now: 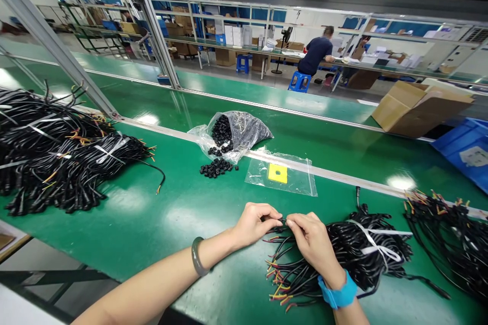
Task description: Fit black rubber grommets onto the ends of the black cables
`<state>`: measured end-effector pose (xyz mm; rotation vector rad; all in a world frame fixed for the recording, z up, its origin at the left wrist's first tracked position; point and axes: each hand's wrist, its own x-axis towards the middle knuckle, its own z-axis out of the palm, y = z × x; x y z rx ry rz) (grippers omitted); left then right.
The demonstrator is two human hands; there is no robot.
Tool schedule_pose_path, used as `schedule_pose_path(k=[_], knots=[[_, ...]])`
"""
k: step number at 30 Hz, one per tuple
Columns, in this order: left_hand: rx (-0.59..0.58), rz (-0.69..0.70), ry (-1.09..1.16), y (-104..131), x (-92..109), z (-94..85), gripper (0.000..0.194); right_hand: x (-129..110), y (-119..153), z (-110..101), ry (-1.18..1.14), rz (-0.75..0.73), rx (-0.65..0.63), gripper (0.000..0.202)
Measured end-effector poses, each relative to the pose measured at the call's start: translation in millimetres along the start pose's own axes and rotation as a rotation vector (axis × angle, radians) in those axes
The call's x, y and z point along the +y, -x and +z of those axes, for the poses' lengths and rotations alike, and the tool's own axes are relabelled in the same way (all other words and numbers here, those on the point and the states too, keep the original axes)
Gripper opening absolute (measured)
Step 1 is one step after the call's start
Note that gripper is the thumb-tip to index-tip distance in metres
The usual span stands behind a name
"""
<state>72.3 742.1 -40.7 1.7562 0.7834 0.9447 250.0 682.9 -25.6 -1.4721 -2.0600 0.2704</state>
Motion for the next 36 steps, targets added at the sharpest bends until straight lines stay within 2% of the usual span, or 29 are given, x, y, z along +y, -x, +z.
schedule_pose_path(k=[14, 23, 36], knots=[[0.016, 0.042, 0.016, -2.2, 2.7, 1.3, 0.01, -1.4, 0.5, 3.0, 0.022, -0.008, -0.006, 0.03], [-0.044, 0.117, -0.011, -1.8, 2.3, -1.1, 0.007, -1.7, 0.7, 2.4, -0.046, 0.034, -0.012, 0.028], [-0.1, 0.164, -0.078, -0.1, -2.8, 0.6, 0.013, -0.2, 1.6, 6.3, -0.059, 0.049, -0.048, 0.028]])
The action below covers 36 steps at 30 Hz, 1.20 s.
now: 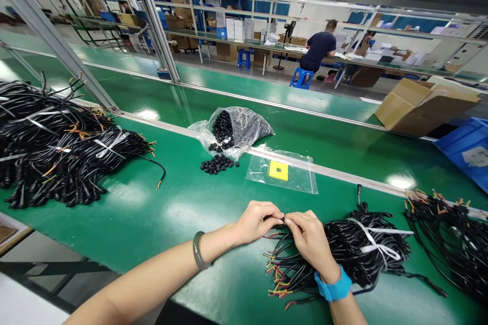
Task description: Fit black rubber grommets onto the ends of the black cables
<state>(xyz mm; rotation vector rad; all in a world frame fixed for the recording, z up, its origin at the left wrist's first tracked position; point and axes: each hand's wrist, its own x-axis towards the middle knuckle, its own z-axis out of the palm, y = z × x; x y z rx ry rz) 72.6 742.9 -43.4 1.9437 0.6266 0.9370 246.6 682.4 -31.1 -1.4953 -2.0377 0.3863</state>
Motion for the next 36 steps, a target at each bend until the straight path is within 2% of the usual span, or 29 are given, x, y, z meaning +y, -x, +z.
schedule_pose_path(k=[5, 8, 12, 18, 36], knots=[[-0.008, 0.046, -0.029, 0, -1, 1.7, 0.015, -1, 0, 2, -0.017, 0.002, 0.001, 0.026], [-0.025, -0.068, -0.007, -2, 2, 2.6, 0.014, -3, 0, 0, -0.02, 0.006, 0.002, 0.026], [0.06, -0.267, 0.168, -5, 6, 3.2, 0.018, -6, -1, -5, -0.04, 0.028, 0.039, 0.024], [0.104, -0.327, 0.252, -6, 5, 3.2, 0.024, 0, 1, -7, -0.055, 0.021, 0.06, 0.018], [0.072, -0.216, 0.113, -3, 1, 7.8, 0.011, 3, 2, -1, -0.067, -0.004, 0.022, 0.023]])
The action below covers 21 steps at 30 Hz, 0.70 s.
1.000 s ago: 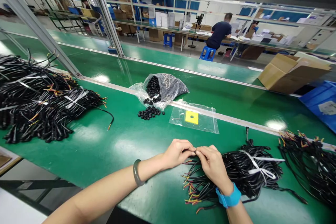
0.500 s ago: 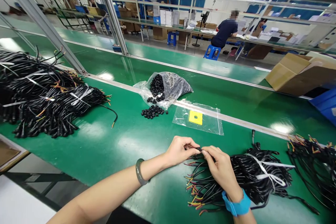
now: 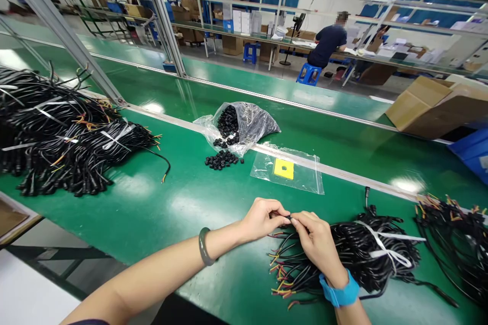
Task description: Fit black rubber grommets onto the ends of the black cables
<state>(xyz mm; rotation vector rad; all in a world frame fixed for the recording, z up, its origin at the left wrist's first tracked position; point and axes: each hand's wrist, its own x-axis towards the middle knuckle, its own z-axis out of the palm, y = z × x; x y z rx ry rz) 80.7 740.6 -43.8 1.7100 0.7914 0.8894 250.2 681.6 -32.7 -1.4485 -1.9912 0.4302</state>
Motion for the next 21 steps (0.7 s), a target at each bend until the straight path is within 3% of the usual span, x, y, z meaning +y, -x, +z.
schedule_pose_path(k=[7, 11, 14, 16, 18, 21], knots=[[-0.042, -0.054, 0.049, -2, 3, 0.6, 0.012, -3, -1, -2, 0.016, -0.013, 0.035, 0.022], [-0.03, 0.024, 0.026, -10, 3, -16.8, 0.043, -3, -2, -4, 0.003, 0.013, 0.163, 0.019], [0.175, 0.127, -0.372, -22, -1, -46.9, 0.037, -3, -2, -5, 0.014, 0.036, 0.246, 0.018], [0.286, 0.113, -0.729, -30, -6, -69.5, 0.03, -3, -1, -5, 0.026, 0.038, 0.268, 0.019], [0.292, 0.061, -1.009, -38, -13, -88.2, 0.033, -3, -2, -4, 0.033, 0.035, 0.282, 0.019], [0.211, 0.019, -1.209, -44, -22, -103.9, 0.036, -3, -2, -4, 0.047, 0.029, 0.295, 0.019]])
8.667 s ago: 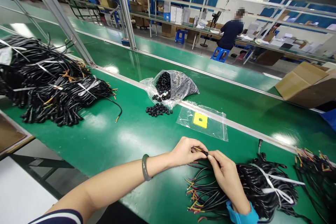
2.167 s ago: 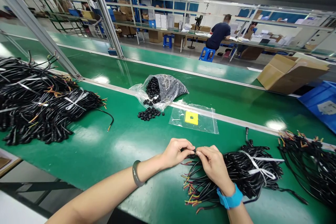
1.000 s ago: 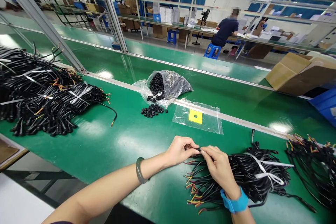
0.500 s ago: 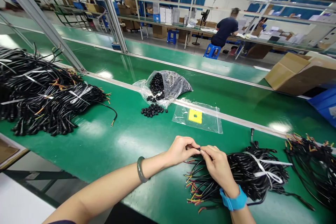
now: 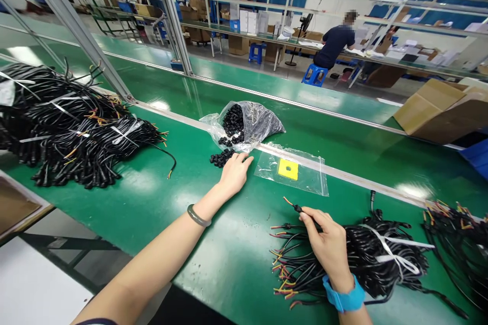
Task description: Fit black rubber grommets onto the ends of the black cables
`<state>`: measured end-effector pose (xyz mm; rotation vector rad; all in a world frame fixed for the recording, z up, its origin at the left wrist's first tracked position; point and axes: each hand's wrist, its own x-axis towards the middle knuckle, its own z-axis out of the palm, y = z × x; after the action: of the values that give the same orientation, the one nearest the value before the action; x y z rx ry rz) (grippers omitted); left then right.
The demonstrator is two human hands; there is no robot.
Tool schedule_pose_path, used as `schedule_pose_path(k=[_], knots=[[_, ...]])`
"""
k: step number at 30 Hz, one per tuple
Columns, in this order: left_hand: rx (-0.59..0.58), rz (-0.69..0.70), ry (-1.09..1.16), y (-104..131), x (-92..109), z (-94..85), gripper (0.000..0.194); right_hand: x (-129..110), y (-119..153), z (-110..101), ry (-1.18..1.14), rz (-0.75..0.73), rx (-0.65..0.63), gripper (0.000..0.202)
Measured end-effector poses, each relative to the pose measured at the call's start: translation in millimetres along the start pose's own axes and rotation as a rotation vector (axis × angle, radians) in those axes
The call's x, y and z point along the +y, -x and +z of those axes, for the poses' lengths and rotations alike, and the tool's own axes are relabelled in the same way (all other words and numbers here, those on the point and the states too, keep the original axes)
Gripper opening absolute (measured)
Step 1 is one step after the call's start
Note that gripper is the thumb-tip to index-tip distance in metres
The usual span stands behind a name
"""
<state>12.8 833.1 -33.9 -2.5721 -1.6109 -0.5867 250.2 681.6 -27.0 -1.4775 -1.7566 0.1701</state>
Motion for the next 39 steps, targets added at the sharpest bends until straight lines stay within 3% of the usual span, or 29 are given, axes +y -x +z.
schedule_pose_path(k=[5, 14, 19, 24, 29, 32, 36, 39], knots=[[-0.079, -0.022, -0.083, -2, -3, -1.3, 0.025, 0, 0, 0, 0.014, -0.021, -0.015, 0.017], [-0.085, -0.07, -0.123, -3, -5, -8.7, 0.017, 3, 2, 4, 0.131, -0.088, -0.061, 0.019], [0.036, -0.082, -0.084, -1, -2, -10.1, 0.024, 2, 1, -5, 0.08, -0.001, -0.217, 0.015], [0.181, -0.062, 0.364, 2, 9, -7.6, 0.022, 3, -2, -16, 0.099, -0.16, -0.49, 0.01], [0.139, -0.156, 0.855, 4, 25, -2.5, 0.014, 2, -3, -15, 0.164, -0.177, -0.563, 0.007], [0.08, -0.172, 0.936, 7, 32, -2.7, 0.016, -2, -4, -15, 0.063, -0.113, -0.505, 0.011], [0.077, -0.104, 0.892, 9, 40, -4.2, 0.019, -5, -5, -12, -0.046, -0.021, -0.277, 0.016], [0.019, -0.139, 0.921, 6, 44, -2.2, 0.014, -5, -3, -5, -0.037, 0.013, -0.146, 0.019]])
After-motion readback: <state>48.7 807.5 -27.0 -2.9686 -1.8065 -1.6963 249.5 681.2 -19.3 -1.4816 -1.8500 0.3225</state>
